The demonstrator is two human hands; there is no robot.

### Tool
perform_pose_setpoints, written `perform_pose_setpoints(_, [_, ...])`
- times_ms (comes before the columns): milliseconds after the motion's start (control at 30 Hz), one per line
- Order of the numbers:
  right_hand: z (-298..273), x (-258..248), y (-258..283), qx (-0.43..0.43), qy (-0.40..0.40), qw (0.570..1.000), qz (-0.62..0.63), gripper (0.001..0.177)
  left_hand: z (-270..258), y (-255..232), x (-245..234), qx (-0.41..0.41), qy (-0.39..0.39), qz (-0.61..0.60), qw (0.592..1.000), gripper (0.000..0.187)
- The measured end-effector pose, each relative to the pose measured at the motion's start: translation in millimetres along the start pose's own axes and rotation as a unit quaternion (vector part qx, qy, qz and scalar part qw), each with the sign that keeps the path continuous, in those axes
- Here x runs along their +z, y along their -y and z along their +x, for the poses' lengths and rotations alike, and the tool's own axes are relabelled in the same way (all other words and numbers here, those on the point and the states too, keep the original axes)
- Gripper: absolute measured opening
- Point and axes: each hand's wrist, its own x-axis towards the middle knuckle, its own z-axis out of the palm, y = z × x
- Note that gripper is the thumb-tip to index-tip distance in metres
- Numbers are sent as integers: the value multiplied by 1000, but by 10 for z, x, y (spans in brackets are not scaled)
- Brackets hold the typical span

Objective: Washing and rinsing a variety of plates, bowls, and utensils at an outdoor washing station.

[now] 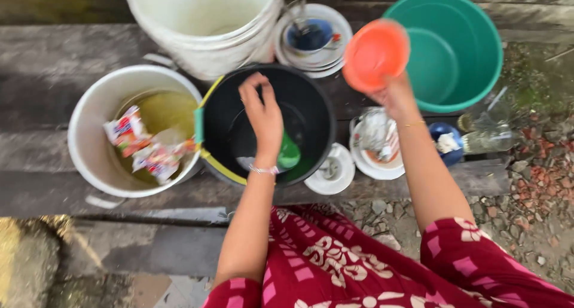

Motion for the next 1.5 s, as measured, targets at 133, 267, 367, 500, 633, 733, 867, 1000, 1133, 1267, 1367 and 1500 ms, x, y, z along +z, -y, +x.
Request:
perform_pose_setpoints(133, [890, -516, -858, -118, -13, 915, -386, 46, -401, -235, 376, 21, 40, 20, 999, 13])
perform_pose_setpoints(267, [1259, -200, -1072, -51, 110, 685, -719, 37, -686, -497, 192, 13, 53, 167, 985, 33])
perform_pose_setpoints(367, [1580, -155, -1459, 18, 152, 620, -770, 33, -835, -526, -140, -2, 3, 279, 960, 35])
perform_pose_setpoints(500, [1651, 166, -1670, -124, 36, 522, -843, 45, -987, -464, -615, -16, -105, 377, 920, 28])
perform_pose_setpoints(633, [1870, 539, -2178, -318, 159, 551, -755, 23, -1096, -553, -786, -16, -187, 400, 897, 28])
perform_pose_setpoints(733, [1927, 866, -2368, -347, 359, 482, -720, 23, -1200, -585, -743, -18, -230, 396, 889, 29])
perform_pose_setpoints(867, [1772, 1143, -2167, -175, 397, 630, -644, 60, -1299, -651, -703, -34, -240, 397, 885, 28])
perform_pose_setpoints(1000, [1855, 1048, -2353, -127, 430, 562, -695, 45, -1347, -640, -716, -47, -257, 362, 895, 30])
perform_pose_setpoints(1133, [1951, 1009, -2308, -174, 424, 577, -676, 50, -1149, -666, -610, -49, -265, 373, 888, 29])
perform_pose_setpoints(1267, [1969, 792, -1945, 4, 409, 762, -502, 48, -810, -717, -431, -9, -184, 334, 925, 25])
perform_pose_setpoints(1367, [975, 716, -585, -43, 367, 836, -405, 47, -666, -395, -444, -41, -120, 229, 965, 28])
perform_pose_setpoints(1500, [-168, 1161, 855, -161, 383, 857, -304, 42, -332, -61, -341, -142, -15, -75, 987, 52])
